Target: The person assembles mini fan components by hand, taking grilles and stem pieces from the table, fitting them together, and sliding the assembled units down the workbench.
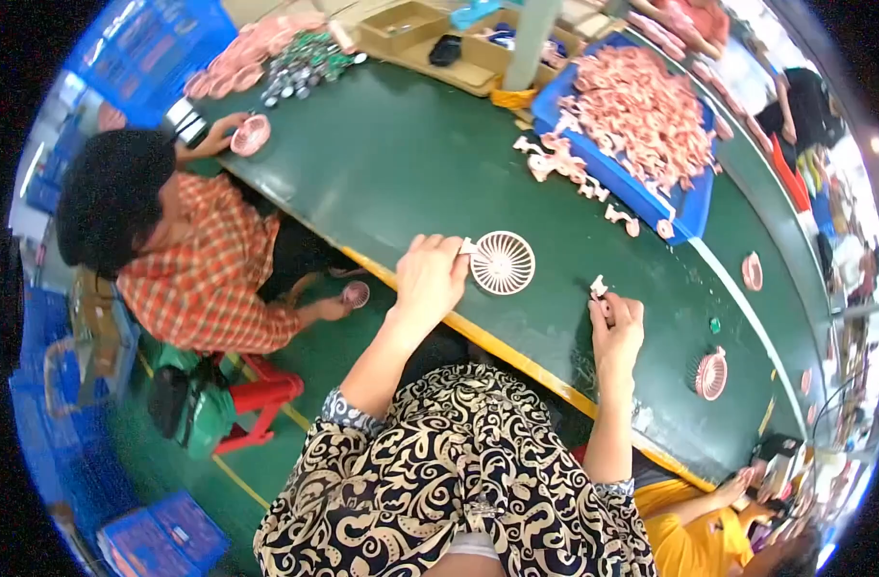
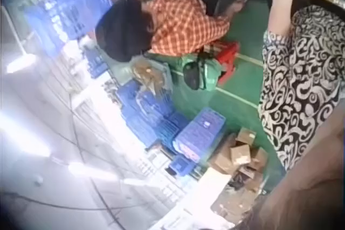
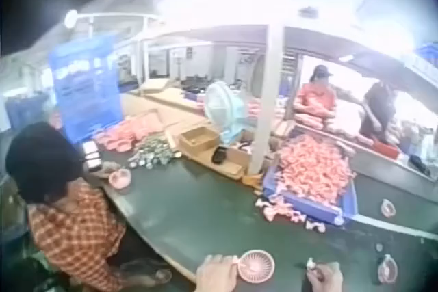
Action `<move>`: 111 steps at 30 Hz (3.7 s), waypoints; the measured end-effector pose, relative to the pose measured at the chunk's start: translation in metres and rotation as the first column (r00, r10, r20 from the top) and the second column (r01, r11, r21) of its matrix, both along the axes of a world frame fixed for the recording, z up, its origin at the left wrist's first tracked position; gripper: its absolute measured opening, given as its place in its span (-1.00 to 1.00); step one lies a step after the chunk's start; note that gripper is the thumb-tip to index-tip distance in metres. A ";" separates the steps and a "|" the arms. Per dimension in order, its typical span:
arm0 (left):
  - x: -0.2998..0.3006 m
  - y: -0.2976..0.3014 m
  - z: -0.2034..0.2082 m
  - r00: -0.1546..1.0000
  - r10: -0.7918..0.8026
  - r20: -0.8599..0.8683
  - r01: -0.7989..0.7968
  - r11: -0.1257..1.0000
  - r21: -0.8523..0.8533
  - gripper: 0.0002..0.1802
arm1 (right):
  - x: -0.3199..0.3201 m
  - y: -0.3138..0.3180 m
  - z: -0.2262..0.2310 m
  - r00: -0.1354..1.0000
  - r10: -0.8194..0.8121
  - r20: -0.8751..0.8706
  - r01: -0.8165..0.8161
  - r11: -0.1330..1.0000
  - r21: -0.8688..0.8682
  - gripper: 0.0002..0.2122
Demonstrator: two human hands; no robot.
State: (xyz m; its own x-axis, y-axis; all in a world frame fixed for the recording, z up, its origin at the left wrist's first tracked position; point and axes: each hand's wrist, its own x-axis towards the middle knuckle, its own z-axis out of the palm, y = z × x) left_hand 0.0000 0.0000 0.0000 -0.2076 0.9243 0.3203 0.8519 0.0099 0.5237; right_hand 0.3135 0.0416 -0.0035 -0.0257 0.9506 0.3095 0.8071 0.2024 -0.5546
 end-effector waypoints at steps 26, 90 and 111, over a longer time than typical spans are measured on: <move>0.037 0.008 0.009 0.885 -0.121 0.449 0.238 0.948 -0.214 -0.84 | -0.067 0.004 0.029 0.903 0.421 0.085 -0.424 0.905 0.029 -0.88; -0.087 0.060 0.005 0.977 0.104 0.186 -0.153 0.950 0.271 -0.64 | 0.074 0.013 0.076 0.954 -0.237 0.181 0.254 0.964 -0.080 -0.69; 0.042 0.008 0.050 0.742 -0.251 0.621 0.497 0.829 -0.258 -0.22 | -0.007 0.067 0.007 0.997 -0.070 -0.020 0.068 0.995 -0.079 -0.72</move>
